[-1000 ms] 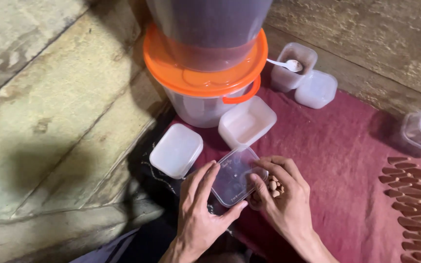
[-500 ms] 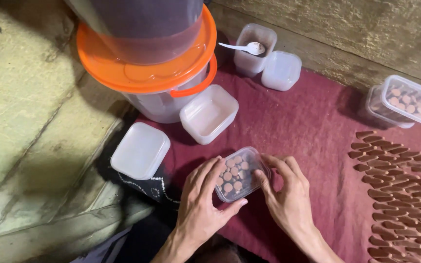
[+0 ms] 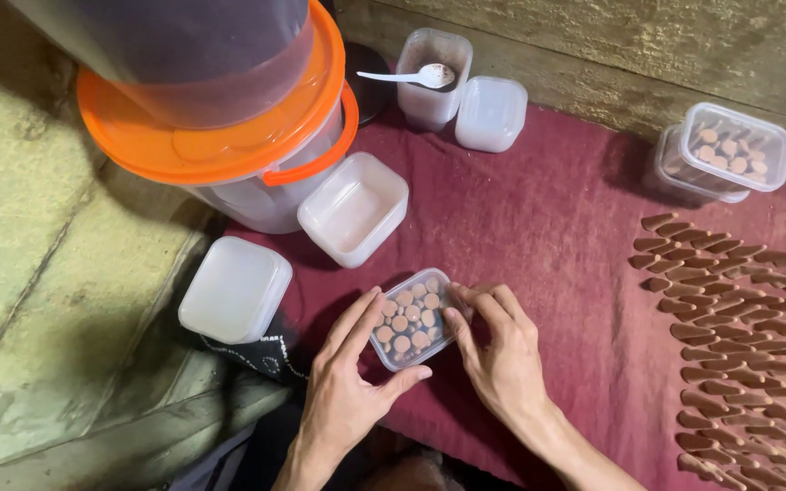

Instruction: Packaging incense cones into small plastic containers

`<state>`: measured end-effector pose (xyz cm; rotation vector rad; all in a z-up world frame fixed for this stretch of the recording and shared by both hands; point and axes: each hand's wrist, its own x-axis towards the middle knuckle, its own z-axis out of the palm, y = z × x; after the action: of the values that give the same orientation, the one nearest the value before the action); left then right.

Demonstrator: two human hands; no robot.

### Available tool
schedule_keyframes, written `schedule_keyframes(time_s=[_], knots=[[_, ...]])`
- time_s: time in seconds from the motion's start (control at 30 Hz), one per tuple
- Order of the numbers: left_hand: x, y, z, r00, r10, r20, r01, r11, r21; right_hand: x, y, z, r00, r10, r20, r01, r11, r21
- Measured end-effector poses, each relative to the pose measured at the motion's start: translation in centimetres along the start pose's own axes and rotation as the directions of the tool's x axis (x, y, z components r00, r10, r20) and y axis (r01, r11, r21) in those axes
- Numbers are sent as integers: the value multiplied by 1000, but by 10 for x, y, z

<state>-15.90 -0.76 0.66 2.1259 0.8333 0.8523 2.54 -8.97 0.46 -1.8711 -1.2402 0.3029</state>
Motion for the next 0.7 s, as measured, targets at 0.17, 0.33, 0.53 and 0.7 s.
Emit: schedule_keyframes(time_s=[0.17, 0.33, 0.53, 0.7], knots=[[-5, -9, 4, 999, 33, 3, -34, 996, 77, -1, -1, 2, 1000, -13, -21, 13, 1000, 25], [-7, -8, 9, 1000, 17, 3, -17, 995, 99, -2, 1, 2, 999, -34, -30, 35, 999, 37], [-8, -7, 12, 1000, -15, 6, 14, 994, 109, -2, 2, 4, 999, -29, -41, 32, 997, 64], [-5, -5, 13, 1000, 19, -8, -17, 987, 159, 2, 4, -2, 998, -55, -5, 54, 991, -121]])
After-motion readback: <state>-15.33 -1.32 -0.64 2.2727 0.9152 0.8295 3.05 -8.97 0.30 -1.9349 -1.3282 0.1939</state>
